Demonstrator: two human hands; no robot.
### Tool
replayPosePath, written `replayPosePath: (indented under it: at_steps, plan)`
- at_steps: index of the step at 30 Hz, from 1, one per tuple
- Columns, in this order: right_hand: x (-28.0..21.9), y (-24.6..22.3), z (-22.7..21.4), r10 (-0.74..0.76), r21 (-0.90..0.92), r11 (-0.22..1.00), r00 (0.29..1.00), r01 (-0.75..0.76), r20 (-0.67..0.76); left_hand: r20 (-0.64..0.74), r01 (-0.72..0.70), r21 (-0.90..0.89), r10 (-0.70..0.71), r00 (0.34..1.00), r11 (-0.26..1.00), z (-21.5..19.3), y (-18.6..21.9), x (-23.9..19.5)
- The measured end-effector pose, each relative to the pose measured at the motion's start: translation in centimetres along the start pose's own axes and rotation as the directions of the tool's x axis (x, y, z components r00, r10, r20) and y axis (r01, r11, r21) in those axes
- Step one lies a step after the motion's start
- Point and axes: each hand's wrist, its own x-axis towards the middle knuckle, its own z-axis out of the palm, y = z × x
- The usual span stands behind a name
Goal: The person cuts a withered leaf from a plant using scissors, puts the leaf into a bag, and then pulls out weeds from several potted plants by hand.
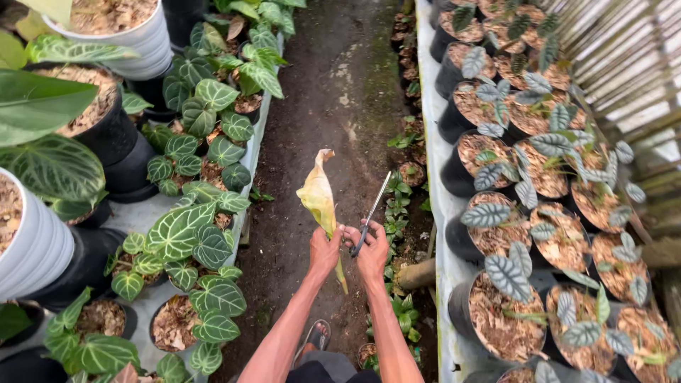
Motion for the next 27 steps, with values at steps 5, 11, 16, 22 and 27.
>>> replayPosePath:
  at_steps: [5,11,16,22,27]
  plan:
    - [3.6,-0.1,0.4,-0.004,0.008,1.0,0.999,0.004,0.033,-0.015,-0.05,-0.054,0.049,0.999,0.997,1.1,1.0,2.7]
    - [8.5,1.8,1.5,0.028,-0.003,1.0,0.997,-0.028,0.079,-0.032,0.035,-0.045,-0.036,0.999,0.998,1.1,0.8,6.8]
    - [14.4,1.8,4.7,0.033,-0.076,0.997,0.993,-0.025,0.111,-0.041,-0.023,0.013,0.024,0.999,1.0,0.4,1.4,14.1]
    - [21.5,1.2,9.4,0.035,-0.162,0.987,0.993,-0.017,0.111,0.019,-0.062,-0.002,0.062,0.998,0.998,0.0,3.6,23.2]
    - [26.6,0.9,13.6,-0.013,-0.213,0.976,0.995,0.034,0.103,0.029,-0.104,0.027,0.103,0.994,0.994,-1.0,5.4,30.1]
